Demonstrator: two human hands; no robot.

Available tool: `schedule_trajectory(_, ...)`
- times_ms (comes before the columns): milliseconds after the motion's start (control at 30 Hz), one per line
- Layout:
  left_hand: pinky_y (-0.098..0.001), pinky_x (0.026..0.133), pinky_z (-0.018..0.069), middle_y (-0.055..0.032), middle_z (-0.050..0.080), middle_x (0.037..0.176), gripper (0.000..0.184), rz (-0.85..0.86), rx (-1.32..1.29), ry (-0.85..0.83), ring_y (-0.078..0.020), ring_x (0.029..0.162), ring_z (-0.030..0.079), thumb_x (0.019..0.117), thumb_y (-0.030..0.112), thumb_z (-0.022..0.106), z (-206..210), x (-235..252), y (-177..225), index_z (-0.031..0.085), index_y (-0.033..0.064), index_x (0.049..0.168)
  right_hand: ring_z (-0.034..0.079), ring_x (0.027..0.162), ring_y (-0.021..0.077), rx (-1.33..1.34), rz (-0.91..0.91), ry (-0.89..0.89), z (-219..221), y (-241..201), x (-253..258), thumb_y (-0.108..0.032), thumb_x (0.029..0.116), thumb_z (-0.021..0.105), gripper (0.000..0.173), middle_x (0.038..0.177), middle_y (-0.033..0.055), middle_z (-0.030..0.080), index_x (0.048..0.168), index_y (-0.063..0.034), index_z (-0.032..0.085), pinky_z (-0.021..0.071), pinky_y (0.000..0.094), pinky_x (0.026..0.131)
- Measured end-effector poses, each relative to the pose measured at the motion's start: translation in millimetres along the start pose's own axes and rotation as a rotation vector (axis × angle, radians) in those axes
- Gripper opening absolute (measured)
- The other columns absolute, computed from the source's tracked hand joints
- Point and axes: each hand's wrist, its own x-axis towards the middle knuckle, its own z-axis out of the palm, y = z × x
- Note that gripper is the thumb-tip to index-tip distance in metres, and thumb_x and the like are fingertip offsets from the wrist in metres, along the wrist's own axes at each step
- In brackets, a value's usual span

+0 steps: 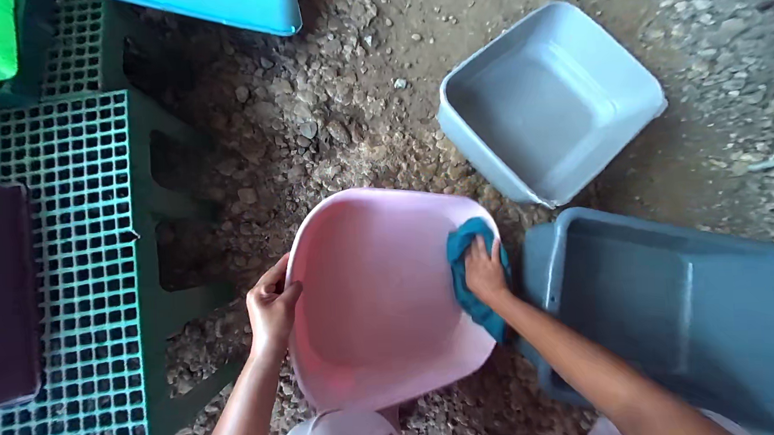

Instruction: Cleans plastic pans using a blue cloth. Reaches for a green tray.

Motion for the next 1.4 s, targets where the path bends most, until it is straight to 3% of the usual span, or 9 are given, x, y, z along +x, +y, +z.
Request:
schedule_trajectory(133, -0.0158, 0.073, 0.0545, -0.0026, 0.073, 0.098, 0.046, -0.157, -0.103, 0.069, 0.0019, 0.08, 0.066, 0.0819, -0.01, 0.058, 4, 7, -5, 0.064, -0.0047, 0.127, 0.012, 0.154, 0.055, 0.18, 0.003, -0.565, 11, -65, -105, -0.008, 0.1005, 0.049, 0.057, 0.16, 0.0418, 0.022, 0.148, 0.0208, 0.034, 0.0054, 0.0707, 0.122)
schedule_trajectory(233, -0.0165, 0.07, 0.0547, -0.0014, 0.072, 0.094, 0.045, -0.196, -0.141, 0.081, 0.0007, 0.076, 0.065, 0.0832, -0.013, 0.06, 10, 6, -3, 0.065, -0.0028, 0.127, 0.052, 0.127, 0.057, 0.454, -0.198, -0.826, -12, -120, -151, -0.005, 0.0962, 0.06, 0.034, 0.128, 0.0413, 0.058, 0.118, 0.0207, 0.061, 0.0397, 0.0688, 0.107)
schedule_trajectory(367, -0.0178, 0.072, 0.057, 0.0, 0.073, 0.095, 0.039, -0.169, -0.199, 0.059, -0.0003, 0.077, 0.067, 0.0893, -0.009, 0.066, 16, 3, -4, 0.065, -0.0005, 0.128, 0.073, 0.087, 0.0399, 1.082, -0.515, -0.384, -36, -205, -151, -0.023, 0.0993, 0.06, 0.034, 0.088, 0.0245, 0.072, 0.092, 0.0072, 0.072, 0.0572, 0.0607, 0.078)
schedule_trajectory(533, -0.0174, 0.08, 0.0551, 0.0034, 0.073, 0.092, 0.027, -0.22, -0.21, 0.037, 0.0031, 0.084, 0.066, 0.1076, 0.008, 0.045, 25, -9, 9, 0.068, -0.0023, 0.116, 0.066, 0.112, 0.0218, 1.615, -0.491, -0.043, -117, -262, -108, -0.012, 0.1024, 0.054, 0.035, 0.113, 0.0275, 0.069, 0.118, 0.0184, 0.062, 0.0496, 0.0311, 0.103)
schedule_trajectory(667, -0.0234, 0.072, 0.059, 0.0062, 0.071, 0.077, 0.066, -0.286, -0.444, 0.027, -0.002, 0.075, 0.068, 0.1116, 0.034, 0.006, 31, -21, 14, 0.065, 0.0088, 0.098, 0.056, 0.127, 0.042, 1.454, -0.377, 0.399, -150, -279, -13, -0.044, 0.0997, 0.05, 0.065, 0.128, 0.0348, 0.06, 0.126, 0.0152, 0.058, 0.0395, 0.054, 0.112)
schedule_trajectory(867, -0.0272, 0.072, 0.0594, -0.0009, 0.074, 0.085, 0.092, -0.365, -0.728, 0.033, -0.0084, 0.077, 0.071, 0.1032, 0.053, -0.013, 29, 0, 9, 0.06, 0.0003, 0.123, 0.059, 0.127, 0.0358, 1.437, -0.76, 0.037, -90, -247, -104, -0.042, 0.1045, 0.043, 0.069, 0.13, 0.0372, 0.059, 0.129, 0.0216, 0.054, 0.042, 0.0413, 0.114)
schedule_trajectory(967, -0.0235, 0.071, 0.0595, 0.0011, 0.075, 0.088, 0.079, -0.325, -0.616, 0.005, -0.0053, 0.077, 0.071, 0.1067, 0.044, -0.005, 28, -1, -3, 0.058, 0.0016, 0.13, 0.063, 0.123, 0.0327, 1.422, -0.953, 0.019, -62, -233, -115, -0.029, 0.1058, 0.044, 0.052, 0.123, 0.0333, 0.065, 0.122, 0.0179, 0.061, 0.044, 0.0398, 0.112)
schedule_trajectory(1233, -0.0177, 0.085, 0.056, -0.0077, 0.074, 0.108, 0.037, -0.064, -0.212, 0.052, -0.0004, 0.093, 0.069, 0.0866, -0.005, 0.065, 36, -29, 14, 0.064, -0.0108, 0.123, 0.063, 0.115, 0.048, 1.196, -0.203, 0.548, -122, -280, 13, -0.009, 0.0993, 0.05, 0.032, 0.114, 0.0342, 0.067, 0.113, 0.0166, 0.065, 0.0471, 0.0581, 0.102)
schedule_trajectory(1400, -0.0165, 0.078, 0.057, 0.0002, 0.074, 0.098, 0.039, -0.045, -0.194, 0.045, 0.0018, 0.084, 0.068, 0.0884, -0.005, 0.062, 25, -11, 14, 0.062, -0.008, 0.127, 0.053, 0.137, 0.0396, 0.614, -0.935, 0.073, -43, -214, -75, -0.03, 0.0966, 0.064, 0.043, 0.136, 0.0214, 0.065, 0.125, 0.0023, 0.069, 0.031, 0.0633, 0.119)
